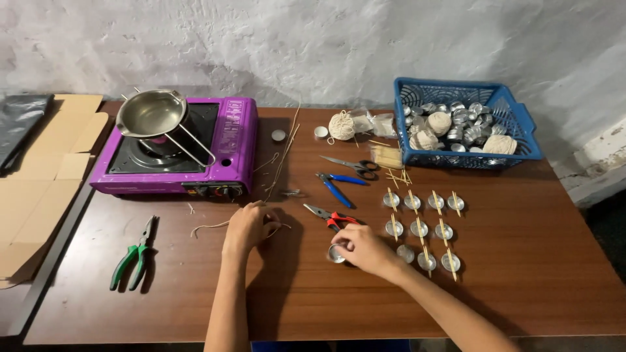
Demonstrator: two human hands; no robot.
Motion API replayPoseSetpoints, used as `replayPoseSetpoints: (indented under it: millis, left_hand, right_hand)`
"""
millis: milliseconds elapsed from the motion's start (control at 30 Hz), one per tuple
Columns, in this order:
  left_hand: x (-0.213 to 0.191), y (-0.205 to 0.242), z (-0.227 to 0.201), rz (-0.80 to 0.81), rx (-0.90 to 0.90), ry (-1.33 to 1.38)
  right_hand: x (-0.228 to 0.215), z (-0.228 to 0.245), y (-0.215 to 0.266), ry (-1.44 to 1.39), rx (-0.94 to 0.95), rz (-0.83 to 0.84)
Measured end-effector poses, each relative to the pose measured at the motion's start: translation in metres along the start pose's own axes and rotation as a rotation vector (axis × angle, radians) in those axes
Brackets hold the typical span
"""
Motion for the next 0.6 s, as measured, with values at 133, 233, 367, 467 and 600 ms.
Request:
replayPoseSetpoints:
  millis: [133, 233, 367, 467, 600]
  left_hand:
    - [0.016, -0.008, 0.010, -0.006, 0.068, -0.054]
    - [0.035, -0.017, 0.022, -0.011, 0.113, -0.059]
    - [0.013, -0.014, -0.002, -0.117, 0.186, 0.156]
    - [-0.005, -0.009, -0.023, -0.200, 0.204, 0.395]
    - [-0.013, -0.006, -0.033, -0.383, 0.269, 0.671]
  right_hand:
    - [0.008, 0.015, 0.003, -0.022, 0.026, 0.045]
    - [0.004, 0.019, 0.003, 0.022, 0.007, 0.050]
    - [-0.017, -0.022, -0.028, 0.439, -0.115, -0.262]
    - [-0.031, -0.050, -0.066, 0.694, -0.082, -0.326]
    - [-0.057, -0.052, -0.101, 0.753, 0.086, -0.186]
Point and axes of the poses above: each hand's wrist, its own y-axis away from the middle knuckle, its own x-axis out of the palm, z = x × y, the point moved 10 cm from there along -y, towards the middle knuckle, and after that the axes turned 9 degrees about y, right-handed, at the moved point
